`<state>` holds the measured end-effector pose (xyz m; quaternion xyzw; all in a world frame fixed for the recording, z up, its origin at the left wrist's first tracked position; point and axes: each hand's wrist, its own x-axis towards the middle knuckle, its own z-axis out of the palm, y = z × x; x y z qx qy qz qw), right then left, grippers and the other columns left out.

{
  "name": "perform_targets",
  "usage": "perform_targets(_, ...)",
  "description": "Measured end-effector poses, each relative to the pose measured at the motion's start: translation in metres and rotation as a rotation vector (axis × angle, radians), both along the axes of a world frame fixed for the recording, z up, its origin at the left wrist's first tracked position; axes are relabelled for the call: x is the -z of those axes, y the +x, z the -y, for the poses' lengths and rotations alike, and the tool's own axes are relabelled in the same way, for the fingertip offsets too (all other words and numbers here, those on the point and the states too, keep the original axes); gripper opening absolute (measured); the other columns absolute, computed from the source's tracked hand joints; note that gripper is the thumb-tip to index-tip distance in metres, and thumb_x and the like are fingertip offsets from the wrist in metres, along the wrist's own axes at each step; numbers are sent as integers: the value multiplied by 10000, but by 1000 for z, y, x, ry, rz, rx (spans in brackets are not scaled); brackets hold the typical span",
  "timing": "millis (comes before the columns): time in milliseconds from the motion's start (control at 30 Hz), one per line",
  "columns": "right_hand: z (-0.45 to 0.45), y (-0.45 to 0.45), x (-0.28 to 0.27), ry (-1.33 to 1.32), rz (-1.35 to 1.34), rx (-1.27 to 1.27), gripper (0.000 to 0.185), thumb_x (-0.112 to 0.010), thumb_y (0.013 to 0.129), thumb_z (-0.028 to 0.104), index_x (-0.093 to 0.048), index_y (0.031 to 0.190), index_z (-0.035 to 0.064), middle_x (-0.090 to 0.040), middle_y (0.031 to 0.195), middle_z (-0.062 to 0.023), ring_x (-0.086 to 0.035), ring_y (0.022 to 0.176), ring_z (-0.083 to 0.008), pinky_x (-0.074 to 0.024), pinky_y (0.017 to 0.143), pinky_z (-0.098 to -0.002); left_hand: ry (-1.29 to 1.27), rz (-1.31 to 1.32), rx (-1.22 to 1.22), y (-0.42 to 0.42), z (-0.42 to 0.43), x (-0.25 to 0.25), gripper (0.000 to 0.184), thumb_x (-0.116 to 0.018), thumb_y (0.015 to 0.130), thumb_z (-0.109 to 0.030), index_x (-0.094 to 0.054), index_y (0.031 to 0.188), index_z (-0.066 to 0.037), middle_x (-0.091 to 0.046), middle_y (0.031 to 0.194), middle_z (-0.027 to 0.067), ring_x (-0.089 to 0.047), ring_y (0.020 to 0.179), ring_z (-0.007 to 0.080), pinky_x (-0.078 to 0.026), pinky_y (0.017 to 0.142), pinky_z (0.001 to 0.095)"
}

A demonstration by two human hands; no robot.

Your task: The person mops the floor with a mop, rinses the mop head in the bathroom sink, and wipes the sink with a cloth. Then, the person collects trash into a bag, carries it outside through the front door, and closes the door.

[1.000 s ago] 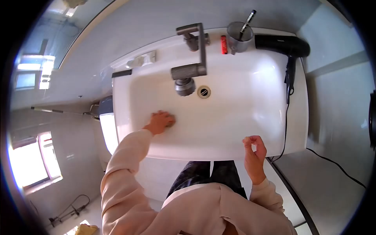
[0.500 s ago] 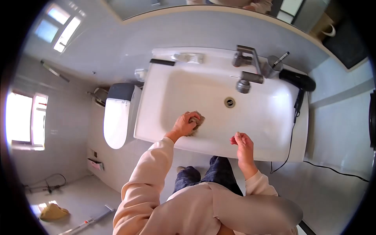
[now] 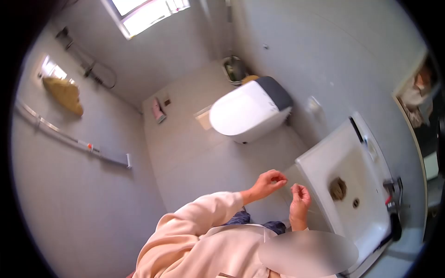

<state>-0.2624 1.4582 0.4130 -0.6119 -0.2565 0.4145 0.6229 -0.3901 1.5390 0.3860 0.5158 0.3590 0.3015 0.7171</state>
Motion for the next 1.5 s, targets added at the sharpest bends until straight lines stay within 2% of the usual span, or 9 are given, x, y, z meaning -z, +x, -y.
perform_targets(67,-32,-54,6,-43,-180,-105,136,-617,843,164,-611,828,29,-575,741,9,-500,680,-67,-405,644,-190,583,-213,-234,-69,-1,-29,152,-685,729,-108,-649,876,-97,-585,832,50,-562,802,184,-443,718,297)
perform_targets(167,-69,-122,14,-243,-318,-308,169,-641,826,202,-634,804,35,-593,709,8,-511,635,-71,-420,619,-194,806,-489,-424,-136,-4,-41,146,-727,680,-120,-660,810,-125,-575,806,25,-543,788,184,-409,720,319)
perform_targets(400,-170,-263,25,-415,-275,-605,206,-639,824,241,-650,802,37,-617,709,-10,-521,612,-79,-431,594,-206,781,-687,-814,-268,-64,-17,159,-738,646,-130,-651,780,-133,-575,801,11,-539,775,193,-381,730,322)
perform_targets(633,-272,-343,46,-417,-209,-790,209,-583,862,210,-653,836,15,-618,734,-17,-524,627,-74,-435,601,-211,897,-843,-786,-349,-156,-4,147,-724,639,-118,-632,753,-135,-573,788,-2,-545,753,185,-379,744,329)
perform_targets(800,-400,-457,64,-433,-189,-952,217,-553,877,196,-644,883,-1,-616,771,-23,-527,689,-82,-434,636,-219,639,-850,-916,-463,-276,3,78,-664,681,-68,-605,726,-90,-582,775,33,-559,762,191,-414,724,323)
perform_targets(900,-456,-515,59,-441,-85,-1048,222,-538,880,202,-633,922,6,-614,807,-30,-526,716,-84,-439,652,-224,293,-636,-1137,-525,-311,21,66,-655,701,-61,-598,734,-52,-583,776,58,-571,773,184,-440,706,307)
perform_targets(1033,-488,-552,67,-446,-23,-1117,210,-548,865,199,-632,934,19,-605,787,-25,-519,702,-83,-438,651,-221,169,-598,-1264,-579,-320,54,66,-635,763,-75,-598,752,-21,-575,781,39,-564,725,116,-459,671,244)
perform_targets(1333,-634,-719,156,-642,123,-923,186,-549,846,166,-632,923,18,-603,770,-27,-522,679,-85,-436,628,-214,-113,-603,-1153,-802,-466,142,115,-647,755,-134,-618,768,-24,-588,777,61,-588,685,132,-479,659,264)
perform_targets(1500,-668,-787,148,-735,159,-940,187,-555,844,160,-627,928,10,-597,757,-26,-510,656,-84,-427,608,-213,-97,-676,-1042,-892,-518,171,122,-654,749,-133,-609,764,-20,-560,764,38,-553,668,112,-460,623,243)
